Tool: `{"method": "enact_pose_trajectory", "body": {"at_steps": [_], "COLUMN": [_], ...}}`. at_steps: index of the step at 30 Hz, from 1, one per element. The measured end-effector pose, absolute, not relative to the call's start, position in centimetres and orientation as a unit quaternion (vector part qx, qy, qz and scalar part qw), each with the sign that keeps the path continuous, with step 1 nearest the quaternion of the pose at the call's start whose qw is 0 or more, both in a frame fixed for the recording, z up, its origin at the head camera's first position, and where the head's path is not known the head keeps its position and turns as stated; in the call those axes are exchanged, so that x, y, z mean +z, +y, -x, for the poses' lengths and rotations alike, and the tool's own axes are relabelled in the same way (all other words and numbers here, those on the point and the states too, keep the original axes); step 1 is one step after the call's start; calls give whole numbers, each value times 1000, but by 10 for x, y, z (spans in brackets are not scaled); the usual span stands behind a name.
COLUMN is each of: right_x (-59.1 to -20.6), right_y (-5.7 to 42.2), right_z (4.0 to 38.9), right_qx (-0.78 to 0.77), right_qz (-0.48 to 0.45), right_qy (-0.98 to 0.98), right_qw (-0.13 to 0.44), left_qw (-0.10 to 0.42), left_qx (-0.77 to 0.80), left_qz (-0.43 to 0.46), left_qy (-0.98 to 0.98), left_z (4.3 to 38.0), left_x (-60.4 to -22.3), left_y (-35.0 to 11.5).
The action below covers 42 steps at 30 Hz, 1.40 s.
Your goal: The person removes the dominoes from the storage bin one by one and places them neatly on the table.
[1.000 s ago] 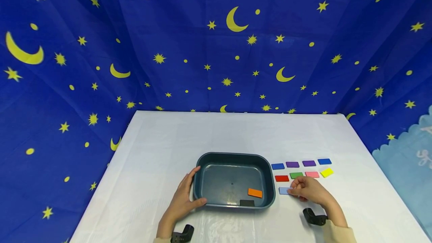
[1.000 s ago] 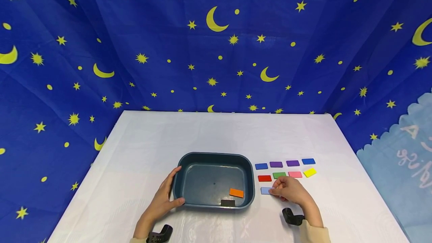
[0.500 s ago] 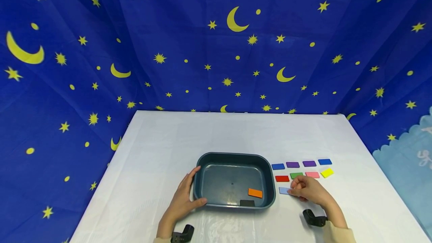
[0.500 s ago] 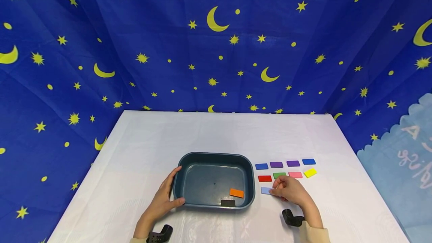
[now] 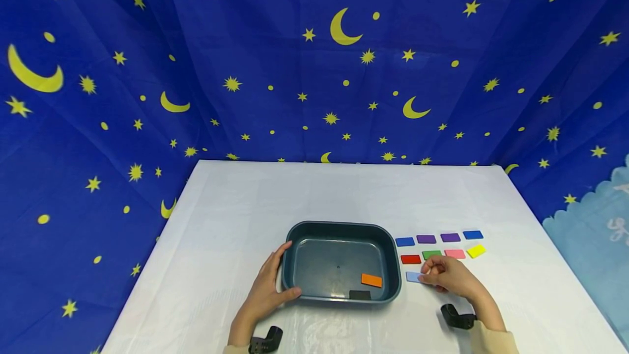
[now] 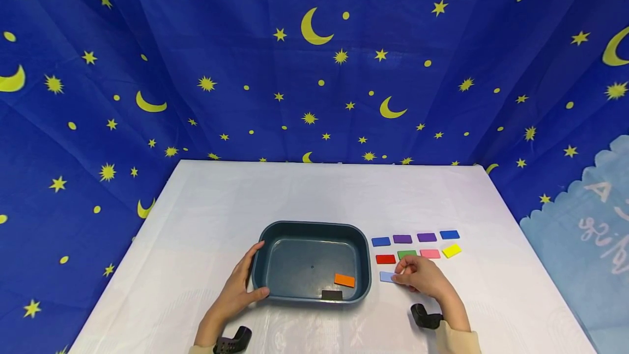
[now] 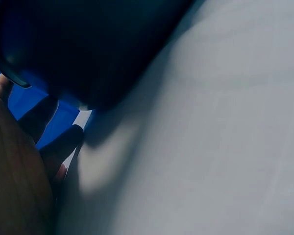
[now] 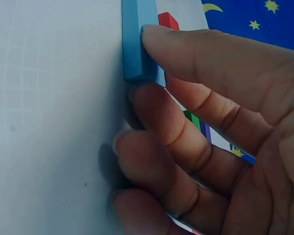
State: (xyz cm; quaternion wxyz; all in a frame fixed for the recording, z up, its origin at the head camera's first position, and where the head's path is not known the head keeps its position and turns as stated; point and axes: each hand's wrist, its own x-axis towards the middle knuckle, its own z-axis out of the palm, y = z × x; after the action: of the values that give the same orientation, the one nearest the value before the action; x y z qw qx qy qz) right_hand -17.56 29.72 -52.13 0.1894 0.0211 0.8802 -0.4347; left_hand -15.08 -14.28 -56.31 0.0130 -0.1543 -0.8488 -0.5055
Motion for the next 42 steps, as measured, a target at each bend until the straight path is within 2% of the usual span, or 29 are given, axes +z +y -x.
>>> {"method": "enact_pose_trajectory", "body": {"at_steps": [10,15,21,26,33,42], "right_x": [-517,-504,-475,-450,-436,-452], "right_y": [295,287,269,242,187,145], "right_z": [177,181,200,221,243,244], "right_qx": [-408,-336,-299,-301,-233,-47], "right_qz": [-14,8,90,194,338,320], "right_qy": [893,928,942,925,893,903], "right_qw": [191,163,121,123,185,284], "left_qw": [13,11,7,9,16,3], "left_qx": [-505,-504,-504,-503,-504,-505], "left_qz": [152,150,144,145,150,141], "left_qy": [-850,-851,-851,-852,-850,-851], "left_z": [152,152,153,153,153,150], "left_x": [-560,-559,-558,-559,-562,-563], "left_y": [-143,-143,-144,-144,-145,-143]}}
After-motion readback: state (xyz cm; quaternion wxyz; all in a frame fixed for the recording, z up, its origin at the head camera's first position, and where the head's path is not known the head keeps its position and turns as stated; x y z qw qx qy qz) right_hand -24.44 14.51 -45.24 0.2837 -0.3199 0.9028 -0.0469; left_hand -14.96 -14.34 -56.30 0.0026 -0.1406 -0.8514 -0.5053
